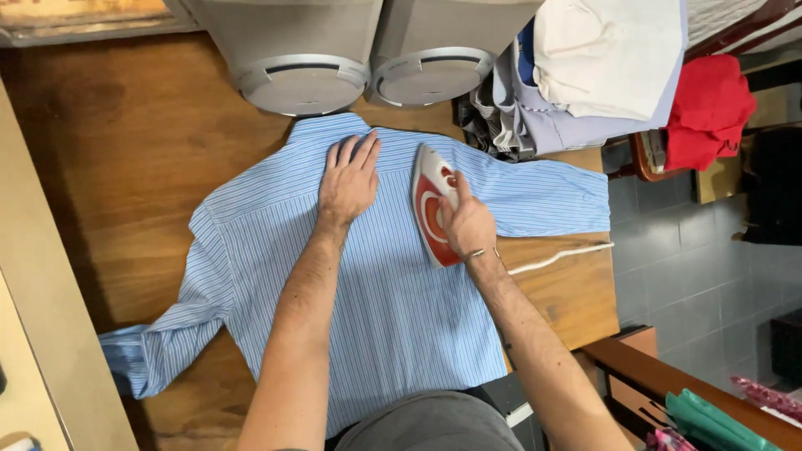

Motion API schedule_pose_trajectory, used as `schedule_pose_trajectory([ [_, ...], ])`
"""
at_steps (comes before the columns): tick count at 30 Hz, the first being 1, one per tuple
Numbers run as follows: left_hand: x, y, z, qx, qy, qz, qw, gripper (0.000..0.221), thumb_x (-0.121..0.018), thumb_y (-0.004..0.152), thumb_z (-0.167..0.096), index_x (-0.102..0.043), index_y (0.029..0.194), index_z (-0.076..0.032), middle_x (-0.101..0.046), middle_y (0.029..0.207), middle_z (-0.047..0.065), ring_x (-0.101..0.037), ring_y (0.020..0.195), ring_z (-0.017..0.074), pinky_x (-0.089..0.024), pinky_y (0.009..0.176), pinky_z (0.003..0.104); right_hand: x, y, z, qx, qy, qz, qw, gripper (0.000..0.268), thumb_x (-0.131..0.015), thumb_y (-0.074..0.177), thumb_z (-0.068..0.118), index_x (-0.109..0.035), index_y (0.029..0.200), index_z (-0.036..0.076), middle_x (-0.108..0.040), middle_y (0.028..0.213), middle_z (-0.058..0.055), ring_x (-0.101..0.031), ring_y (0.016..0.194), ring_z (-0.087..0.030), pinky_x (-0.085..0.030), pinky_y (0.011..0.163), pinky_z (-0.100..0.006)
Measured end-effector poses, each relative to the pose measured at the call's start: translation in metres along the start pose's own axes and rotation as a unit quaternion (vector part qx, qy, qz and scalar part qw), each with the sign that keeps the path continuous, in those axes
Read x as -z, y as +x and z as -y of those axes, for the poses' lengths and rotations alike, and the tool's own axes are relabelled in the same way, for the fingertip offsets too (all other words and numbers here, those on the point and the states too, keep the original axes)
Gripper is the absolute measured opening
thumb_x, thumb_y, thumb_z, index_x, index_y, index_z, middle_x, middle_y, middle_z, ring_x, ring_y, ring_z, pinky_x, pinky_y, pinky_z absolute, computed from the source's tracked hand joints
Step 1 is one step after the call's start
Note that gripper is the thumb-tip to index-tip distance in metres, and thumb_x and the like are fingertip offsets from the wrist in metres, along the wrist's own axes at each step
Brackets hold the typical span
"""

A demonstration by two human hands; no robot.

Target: A person uses an iron to remove wrinkles from a blue striped button-down shirt on a wooden table.

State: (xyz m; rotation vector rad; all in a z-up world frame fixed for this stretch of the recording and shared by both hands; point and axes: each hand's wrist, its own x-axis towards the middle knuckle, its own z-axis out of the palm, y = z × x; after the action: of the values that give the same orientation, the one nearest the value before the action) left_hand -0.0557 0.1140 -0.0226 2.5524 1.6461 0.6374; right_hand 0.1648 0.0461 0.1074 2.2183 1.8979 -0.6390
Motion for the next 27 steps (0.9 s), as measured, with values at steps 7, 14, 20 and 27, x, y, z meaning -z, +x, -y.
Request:
schedule_pose_trajectory([
  [7, -0.026, 0.004, 0.026, -0.049, -0.024, 0.028, 0.998, 0.052, -0.052, 0.097, -0.024, -0.054, 0.149, -0.021, -0.046, 0.157, -0.002, -0.044, 0.136, 0.0266, -0.036, 0.110, 0.050, 0.010, 0.002, -0.007, -0.004, 0.006, -0.008, 1.000, 0.060, -0.053, 0.101, 0.045, -0.037, 0.156, 0.029, -0.073, 0.105, -0.023, -0.072, 0.101, -0.046, -0.059, 0.087, -0.056],
  [14, -0.025, 0.001, 0.035, -0.075, -0.040, -0.051, 0.995, 0.060, -0.051, 0.095, -0.016, -0.048, 0.154, -0.023, -0.057, 0.146, 0.001, -0.051, 0.132, 0.0276, -0.044, 0.105, 0.045, 0.014, 0.017, -0.014, 0.076, 0.005, 0.005, 0.997, 0.055, -0.056, 0.098, 0.057, -0.048, 0.150, 0.040, -0.075, 0.103, -0.018, -0.072, 0.100, -0.043, -0.060, 0.086, -0.054],
  [20, -0.026, 0.004, 0.034, -0.058, -0.056, -0.061, 0.995, 0.066, -0.054, 0.092, -0.013, -0.044, 0.157, -0.021, -0.063, 0.139, 0.001, -0.054, 0.130, 0.0248, -0.045, 0.105, 0.045, 0.007, 0.019, -0.001, 0.056, 0.013, -0.013, 0.998, 0.058, -0.055, 0.100, 0.056, -0.044, 0.154, 0.036, -0.075, 0.097, -0.022, -0.073, 0.096, -0.045, -0.060, 0.086, -0.055],
  [27, -0.018, 0.006, 0.032, -0.051, -0.064, -0.038, 0.996, 0.061, -0.052, 0.093, -0.007, -0.050, 0.154, -0.017, -0.066, 0.137, 0.003, -0.054, 0.131, 0.0237, -0.042, 0.108, 0.044, 0.011, 0.008, -0.004, 0.073, -0.021, 0.016, 0.997, 0.058, -0.049, 0.100, 0.057, -0.040, 0.154, 0.039, -0.074, 0.098, -0.021, -0.073, 0.095, -0.044, -0.061, 0.084, -0.056],
])
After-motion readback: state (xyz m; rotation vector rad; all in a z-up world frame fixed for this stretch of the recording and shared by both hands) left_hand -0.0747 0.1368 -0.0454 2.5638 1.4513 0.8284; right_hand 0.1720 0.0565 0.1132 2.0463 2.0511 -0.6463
